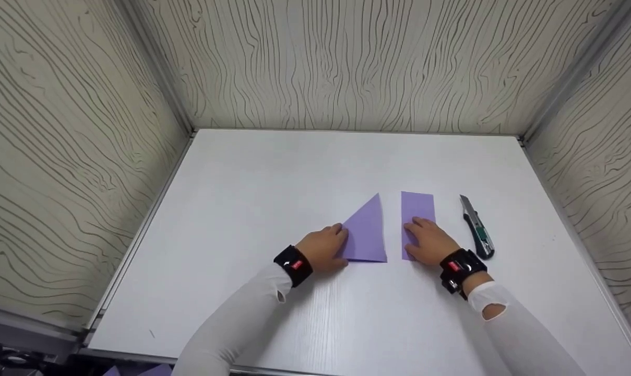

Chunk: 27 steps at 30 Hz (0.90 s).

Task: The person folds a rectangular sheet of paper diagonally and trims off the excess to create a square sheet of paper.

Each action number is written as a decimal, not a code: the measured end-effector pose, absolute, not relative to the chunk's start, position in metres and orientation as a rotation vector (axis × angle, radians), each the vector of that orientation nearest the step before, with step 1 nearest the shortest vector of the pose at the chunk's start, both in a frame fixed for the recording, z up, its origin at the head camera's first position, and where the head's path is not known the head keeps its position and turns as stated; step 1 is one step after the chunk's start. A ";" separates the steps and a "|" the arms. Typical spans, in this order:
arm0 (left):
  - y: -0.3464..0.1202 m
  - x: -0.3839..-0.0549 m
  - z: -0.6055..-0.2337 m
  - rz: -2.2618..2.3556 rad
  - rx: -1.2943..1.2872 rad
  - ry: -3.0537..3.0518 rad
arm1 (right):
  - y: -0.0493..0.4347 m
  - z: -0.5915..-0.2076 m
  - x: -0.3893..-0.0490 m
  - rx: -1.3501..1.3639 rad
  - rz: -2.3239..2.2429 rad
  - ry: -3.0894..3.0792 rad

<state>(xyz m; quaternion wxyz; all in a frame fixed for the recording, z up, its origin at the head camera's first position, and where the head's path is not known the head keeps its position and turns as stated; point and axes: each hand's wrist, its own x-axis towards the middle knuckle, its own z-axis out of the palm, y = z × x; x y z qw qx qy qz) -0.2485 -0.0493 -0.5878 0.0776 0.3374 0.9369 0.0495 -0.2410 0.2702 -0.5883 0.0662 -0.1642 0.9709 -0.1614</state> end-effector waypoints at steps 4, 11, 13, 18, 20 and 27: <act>-0.050 -0.249 -0.587 0.197 0.988 2.789 | 0.263 -0.587 -0.242 -0.495 -0.577 2.958; -0.051 -0.252 -0.587 0.247 0.968 2.769 | 0.240 -0.590 -0.247 -0.433 -0.935 2.944; -0.050 -0.253 -0.587 0.256 0.969 2.771 | 0.233 -0.591 -0.248 -0.392 -1.009 2.914; -0.049 -0.253 -0.588 0.261 0.958 2.770 | 0.221 -0.592 -0.251 -0.266 -1.124 2.791; -0.049 -0.253 -0.589 0.258 0.954 2.770 | 0.216 -0.592 -0.252 -0.222 -1.147 2.754; -0.047 -0.254 -0.589 0.213 0.997 2.785 | 0.205 -0.591 -0.255 -0.023 -1.242 2.661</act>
